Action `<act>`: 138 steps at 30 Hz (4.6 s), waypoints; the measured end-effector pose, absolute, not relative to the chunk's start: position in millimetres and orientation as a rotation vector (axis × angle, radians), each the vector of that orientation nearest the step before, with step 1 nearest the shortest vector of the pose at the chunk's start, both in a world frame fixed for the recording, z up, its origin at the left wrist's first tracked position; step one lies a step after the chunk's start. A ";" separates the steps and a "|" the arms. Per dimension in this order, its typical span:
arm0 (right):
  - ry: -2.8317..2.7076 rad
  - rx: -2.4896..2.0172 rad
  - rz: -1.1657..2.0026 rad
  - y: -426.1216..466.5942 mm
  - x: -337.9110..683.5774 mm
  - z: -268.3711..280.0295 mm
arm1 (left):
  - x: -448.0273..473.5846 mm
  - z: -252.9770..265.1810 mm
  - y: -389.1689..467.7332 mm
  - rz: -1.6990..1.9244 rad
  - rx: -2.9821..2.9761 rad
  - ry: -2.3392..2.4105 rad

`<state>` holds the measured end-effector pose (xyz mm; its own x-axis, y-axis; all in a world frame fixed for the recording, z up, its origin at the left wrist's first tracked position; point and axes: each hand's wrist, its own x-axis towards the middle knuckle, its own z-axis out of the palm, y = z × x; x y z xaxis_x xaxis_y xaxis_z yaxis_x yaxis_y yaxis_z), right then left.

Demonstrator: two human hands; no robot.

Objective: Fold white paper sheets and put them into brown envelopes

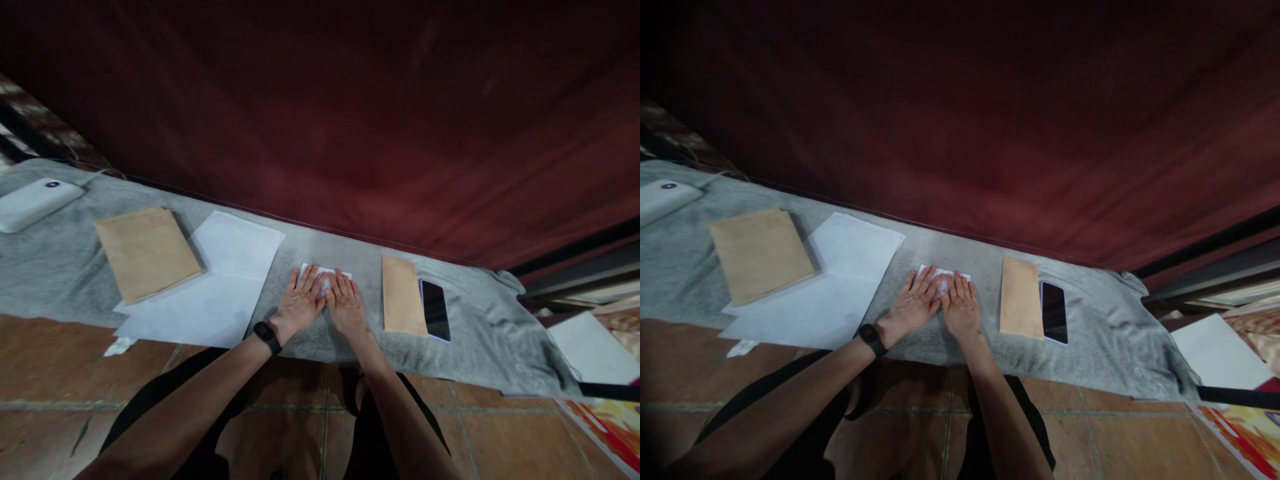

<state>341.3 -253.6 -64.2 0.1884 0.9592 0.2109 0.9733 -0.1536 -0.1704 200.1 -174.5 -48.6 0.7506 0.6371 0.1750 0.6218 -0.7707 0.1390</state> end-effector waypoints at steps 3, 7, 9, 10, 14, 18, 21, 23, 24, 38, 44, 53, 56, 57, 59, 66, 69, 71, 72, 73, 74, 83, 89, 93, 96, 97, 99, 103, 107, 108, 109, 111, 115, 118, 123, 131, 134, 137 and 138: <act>-1.822 -2.222 -0.105 -254.4 344.5 -66.0 | 198.2 -48.8 -173.8 0.335 2.882 1.024; -1.779 -2.259 -0.128 -256.0 349.1 -66.9 | 195.5 -50.6 -170.4 0.316 2.881 1.048; -1.757 -2.280 -0.128 -256.8 351.9 -66.5 | 193.6 -51.2 -167.7 0.288 2.882 1.068; -1.751 -2.286 -0.129 -257.3 353.4 -66.3 | 192.4 -51.2 -166.3 0.275 2.882 1.080; -1.723 -2.292 -0.151 -260.5 359.8 -66.3 | 186.1 -50.7 -160.9 0.255 2.878 1.123; -1.697 -2.299 -0.181 -265.1 365.5 -67.5 | 179.8 -51.0 -156.8 0.251 2.877 1.145; -1.671 -2.313 -0.187 -267.6 369.0 -68.0 | 176.5 -51.7 -154.6 0.252 2.876 1.159; -1.659 -2.322 -0.179 -268.4 370.9 -67.8 | 175.1 -51.9 -153.8 0.256 2.878 1.160; -1.654 -2.328 -0.175 -268.6 371.9 -67.5 | 174.6 -52.0 -153.5 0.257 2.879 1.162; -1.581 -2.256 -0.102 -263.2 376.8 -51.5 | 175.0 -53.4 -153.3 0.253 2.910 1.185; -1.889 -2.042 0.029 -257.3 337.3 -46.6 | 176.2 -47.8 -158.0 0.277 2.921 1.180; -1.867 -2.174 -0.007 -255.9 328.8 -58.5 | 190.9 -37.6 -165.1 0.357 2.963 1.018; -1.887 -2.181 -0.018 -256.1 327.6 -59.9 | 202.5 -40.0 -168.3 0.383 2.947 0.877; -1.893 -2.190 -0.019 -256.1 327.4 -60.6 | 206.3 -41.5 -169.4 0.375 2.933 0.837; -1.901 -2.212 -0.021 -256.1 327.4 -62.3 | 212.5 -44.9 -171.3 0.345 2.897 0.795; -1.901 -2.180 -0.066 -256.4 330.2 -65.0 | 215.0 -53.9 -168.6 0.351 2.861 0.872; -1.871 -2.158 -0.104 -257.2 331.9 -67.0 | 211.5 -53.7 -165.5 0.348 2.867 0.925; -1.832 -2.159 -0.138 -257.9 334.1 -69.2 | 209.1 -52.9 -163.7 0.348 2.866 0.963; -1.814 -2.160 -0.153 -258.2 335.5 -70.4 | 208.1 -52.5 -163.0 0.349 2.866 0.978; -1.801 -2.160 -0.165 -258.6 337.2 -71.5 | 207.1 -52.2 -162.4 0.351 2.867 0.989; -1.792 -2.160 -0.174 -259.1 338.9 -72.4 | 206.4 -52.1 -162.0 0.354 2.868 0.996; -1.708 -2.216 -0.159 -264.0 351.9 -71.6 | 204.2 -51.0 -162.7 0.331 2.890 1.061; -1.670 -2.257 -0.136 -267.5 360.5 -71.1 | 200.3 -50.5 -163.0 0.298 2.892 1.070; -1.677 -2.283 -0.145 -269.4 364.1 -70.6 | 199.6 -49.3 -163.2 0.262 2.888 1.068; -1.673 -2.294 -0.157 -269.7 364.4 -70.3 | 200.0 -48.1 -163.3 0.248 2.876 1.074; -1.675 -2.296 -0.160 -269.8 364.3 -70.3 | 200.2 -48.1 -163.3 0.245 2.872 1.075; -1.675 -2.306 -0.164 -269.8 364.2 -70.5 | 200.3 -48.5 -163.0 0.247 2.868 1.076; -1.649 -2.351 -0.150 -270.3 365.7 -69.8 | 200.1 -51.2 -162.4 0.262 2.879 1.069; -1.611 -2.392 -0.114 -270.2 368.4 -63.6 | 199.5 -52.8 -161.8 0.271 2.882 1.064; -1.601 -2.389 -0.103 -269.8 369.2 -60.9 | 199.4 -52.9 -161.7 0.276 2.883 1.064; -1.584 -2.383 -0.091 -269.3 370.0 -57.9 | 199.3 -52.9 -161.6 0.283 2.884 1.063; -1.525 -2.374 -0.064 -267.7 372.1 -51.8 | 199.3 -53.2 -161.2 0.295 2.885 1.061; -1.399 -2.346 -0.051 -264.4 375.4 -44.2 | 200.0 -55.9 -160.3 0.327 2.869 1.061; -1.345 -2.306 -0.015 -262.9 374.9 -44.3 | 200.6 -57.3 -160.2 0.332 2.872 1.064; -1.220 -2.363 0.136 -258.6 371.5 -45.5 | 201.3 -53.3 -162.6 0.305 2.859 1.077; -0.995 -2.126 0.402 -249.0 379.5 -50.3 | 201.4 -50.9 -165.9 0.300 2.864 1.092; -0.978 -2.019 0.466 -246.5 384.5 -53.2 | 201.2 -50.9 -166.6 0.313 2.864 1.091; -0.984 -1.934 0.517 -243.9 387.6 -54.2 | 200.8 -49.8 -167.7 0.325 2.853 1.085; -0.979 -1.901 0.534 -242.9 388.1 -54.1 | 200.6 -49.3 -168.0 0.328 2.848 1.081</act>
<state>388.1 -242.9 -54.1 0.5924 0.8053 0.0251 0.4147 -0.2780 -0.8665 200.6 -168.0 -49.3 0.7286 0.6632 0.1711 0.6466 -0.7485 0.1475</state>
